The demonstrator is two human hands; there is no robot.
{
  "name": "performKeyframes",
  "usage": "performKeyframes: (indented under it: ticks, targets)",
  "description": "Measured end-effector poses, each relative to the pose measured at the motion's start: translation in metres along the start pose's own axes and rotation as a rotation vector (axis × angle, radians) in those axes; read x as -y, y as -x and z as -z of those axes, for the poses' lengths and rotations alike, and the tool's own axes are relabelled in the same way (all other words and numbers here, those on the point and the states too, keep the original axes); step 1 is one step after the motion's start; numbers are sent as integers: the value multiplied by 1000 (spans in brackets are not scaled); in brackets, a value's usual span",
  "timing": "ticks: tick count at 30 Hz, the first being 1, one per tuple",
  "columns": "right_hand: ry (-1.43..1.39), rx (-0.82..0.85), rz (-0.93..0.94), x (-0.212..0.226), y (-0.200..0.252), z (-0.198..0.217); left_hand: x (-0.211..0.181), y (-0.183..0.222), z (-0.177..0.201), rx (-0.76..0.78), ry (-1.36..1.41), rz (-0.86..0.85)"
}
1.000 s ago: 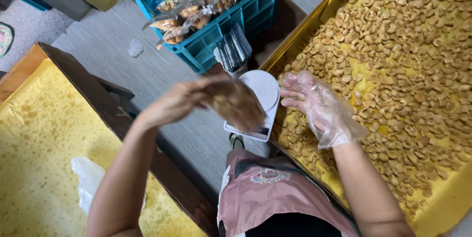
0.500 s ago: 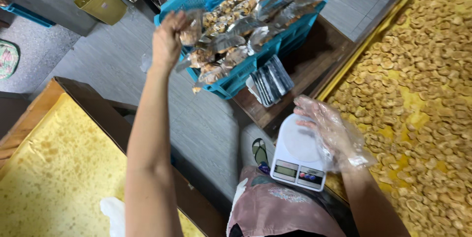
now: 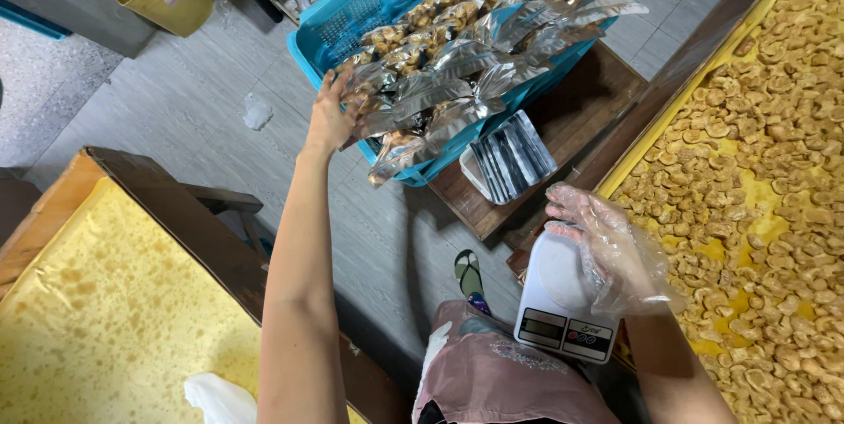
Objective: The person scoops cashews from a yellow tray into clear plastic bags, weighs each bag on a digital scale, and places the filled bags into a blue crate. The process is repeated multiple times with consistent hand motions.
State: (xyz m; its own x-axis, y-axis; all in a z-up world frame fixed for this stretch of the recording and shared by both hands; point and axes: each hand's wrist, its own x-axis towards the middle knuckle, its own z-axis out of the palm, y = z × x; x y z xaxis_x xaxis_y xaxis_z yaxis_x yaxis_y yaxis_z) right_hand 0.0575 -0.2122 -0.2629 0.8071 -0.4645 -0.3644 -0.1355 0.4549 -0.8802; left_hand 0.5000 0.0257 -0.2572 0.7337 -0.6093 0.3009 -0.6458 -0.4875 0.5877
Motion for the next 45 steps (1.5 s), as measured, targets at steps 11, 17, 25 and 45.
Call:
performKeyframes:
  ticks: [11, 17, 25, 45]
  targets:
    - [-150, -100, -15, 16, 9, -15, -97, 163, -124, 182, 56, 108]
    - [-109, -139, -45, 17, 20, -11, -51, 170, -269, -29, 323, 242]
    - [-45, -161, 5, 3, 32, -13, -57, 152, -307, 214, 187, 594]
    - [1153, -83, 816, 17, 53, -78, -252, 293, -22, -67, 273, 484]
